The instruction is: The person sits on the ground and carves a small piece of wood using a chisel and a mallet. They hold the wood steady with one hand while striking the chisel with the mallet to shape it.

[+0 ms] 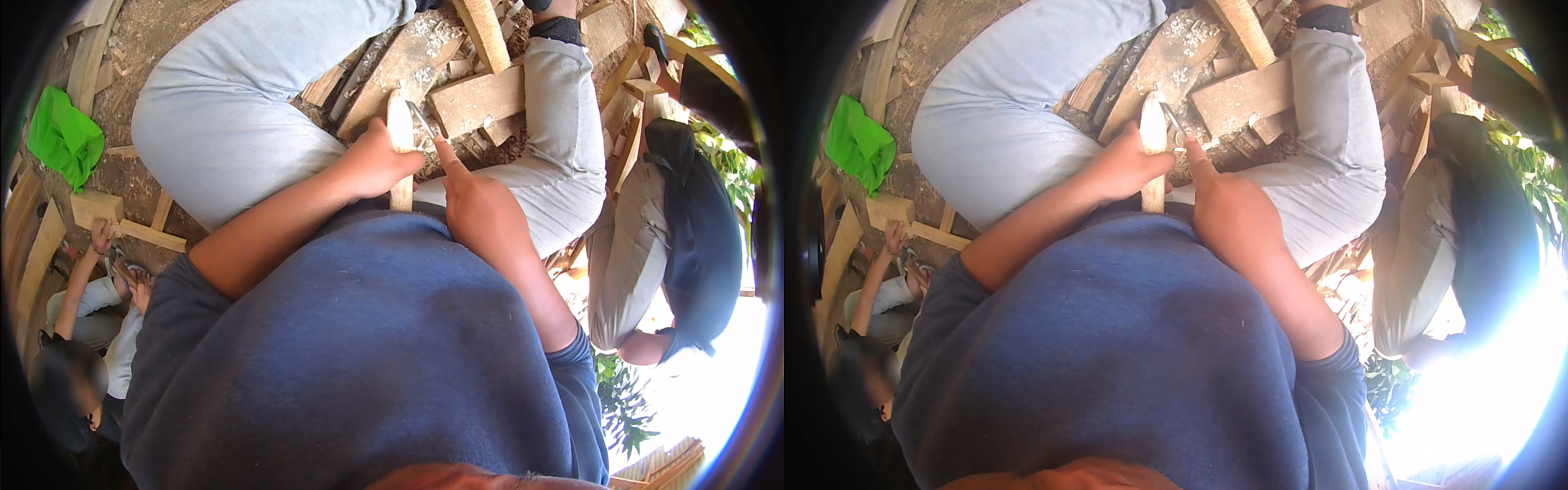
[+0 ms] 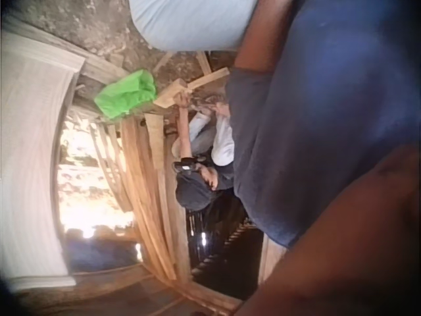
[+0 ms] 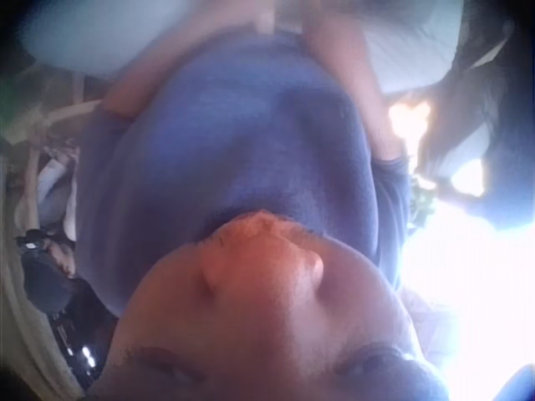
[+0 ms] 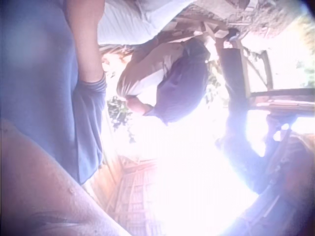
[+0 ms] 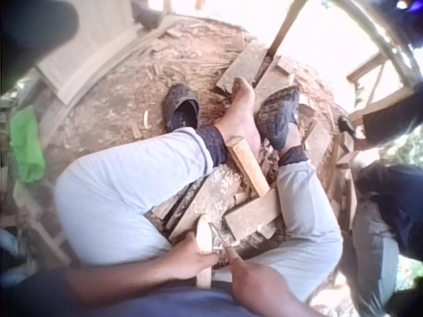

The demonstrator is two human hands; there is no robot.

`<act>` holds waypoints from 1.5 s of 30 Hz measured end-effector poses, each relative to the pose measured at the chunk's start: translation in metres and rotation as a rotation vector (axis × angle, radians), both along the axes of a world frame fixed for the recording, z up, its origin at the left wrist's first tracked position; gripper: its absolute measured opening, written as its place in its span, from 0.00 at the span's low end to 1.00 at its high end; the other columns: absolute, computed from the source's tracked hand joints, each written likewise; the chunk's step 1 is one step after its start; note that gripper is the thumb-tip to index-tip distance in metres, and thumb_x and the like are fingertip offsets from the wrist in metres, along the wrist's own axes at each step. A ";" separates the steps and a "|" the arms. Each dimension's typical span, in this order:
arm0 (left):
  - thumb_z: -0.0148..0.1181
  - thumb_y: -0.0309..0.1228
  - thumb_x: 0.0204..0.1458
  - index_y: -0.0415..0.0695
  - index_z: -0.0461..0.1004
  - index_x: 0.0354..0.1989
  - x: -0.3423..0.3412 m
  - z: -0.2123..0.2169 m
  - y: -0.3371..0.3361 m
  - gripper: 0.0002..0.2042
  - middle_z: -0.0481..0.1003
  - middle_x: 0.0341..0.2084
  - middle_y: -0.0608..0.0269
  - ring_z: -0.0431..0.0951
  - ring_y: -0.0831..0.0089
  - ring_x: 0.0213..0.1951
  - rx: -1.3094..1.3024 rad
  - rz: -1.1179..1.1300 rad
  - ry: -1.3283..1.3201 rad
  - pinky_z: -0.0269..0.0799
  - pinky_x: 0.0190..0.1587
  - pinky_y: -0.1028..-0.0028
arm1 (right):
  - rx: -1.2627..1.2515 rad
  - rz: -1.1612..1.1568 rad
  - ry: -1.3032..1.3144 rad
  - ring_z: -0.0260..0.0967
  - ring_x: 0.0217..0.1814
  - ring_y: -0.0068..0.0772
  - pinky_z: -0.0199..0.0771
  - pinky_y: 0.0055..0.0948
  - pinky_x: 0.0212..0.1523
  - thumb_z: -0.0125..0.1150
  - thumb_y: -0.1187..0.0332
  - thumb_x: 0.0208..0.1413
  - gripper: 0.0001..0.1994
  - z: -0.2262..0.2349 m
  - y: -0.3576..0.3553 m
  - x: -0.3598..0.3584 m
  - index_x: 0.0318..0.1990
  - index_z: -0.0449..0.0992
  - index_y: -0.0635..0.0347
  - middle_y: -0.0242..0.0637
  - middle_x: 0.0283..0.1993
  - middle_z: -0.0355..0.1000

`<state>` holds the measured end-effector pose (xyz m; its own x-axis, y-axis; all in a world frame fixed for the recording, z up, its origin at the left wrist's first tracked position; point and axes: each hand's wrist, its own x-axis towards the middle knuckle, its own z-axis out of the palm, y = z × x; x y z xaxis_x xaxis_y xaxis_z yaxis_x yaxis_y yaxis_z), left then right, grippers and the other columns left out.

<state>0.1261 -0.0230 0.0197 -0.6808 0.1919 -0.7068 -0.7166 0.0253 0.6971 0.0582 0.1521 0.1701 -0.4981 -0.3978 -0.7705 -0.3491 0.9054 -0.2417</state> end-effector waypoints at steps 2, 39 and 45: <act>0.70 0.43 0.56 0.11 0.59 0.60 -0.003 0.009 -0.004 0.42 0.80 0.48 0.32 0.85 0.52 0.48 0.012 -0.004 -0.067 0.82 0.50 0.62 | -0.051 0.000 0.043 0.82 0.39 0.57 0.81 0.55 0.40 0.51 0.75 0.63 0.34 -0.006 -0.001 0.001 0.80 0.63 0.58 0.53 0.35 0.81; 0.71 0.42 0.55 0.12 0.59 0.60 0.002 -0.002 0.000 0.42 0.80 0.49 0.31 0.85 0.53 0.49 -0.031 0.001 0.011 0.82 0.50 0.64 | -0.196 -0.063 0.138 0.82 0.41 0.58 0.79 0.57 0.44 0.52 0.74 0.65 0.31 -0.031 0.005 0.004 0.77 0.67 0.62 0.56 0.36 0.82; 0.70 0.41 0.56 0.12 0.60 0.60 0.003 -0.004 0.003 0.41 0.79 0.50 0.32 0.85 0.54 0.49 -0.023 0.002 0.035 0.82 0.50 0.64 | -0.254 -0.129 0.096 0.81 0.40 0.61 0.78 0.58 0.43 0.54 0.69 0.71 0.27 -0.027 0.006 0.003 0.76 0.68 0.60 0.57 0.35 0.81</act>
<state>0.1287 -0.0199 0.0154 -0.7056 0.1742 -0.6868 -0.6918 0.0402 0.7209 0.0613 0.1584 0.1432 -0.6228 -0.5008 -0.6011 -0.2678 0.8584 -0.4376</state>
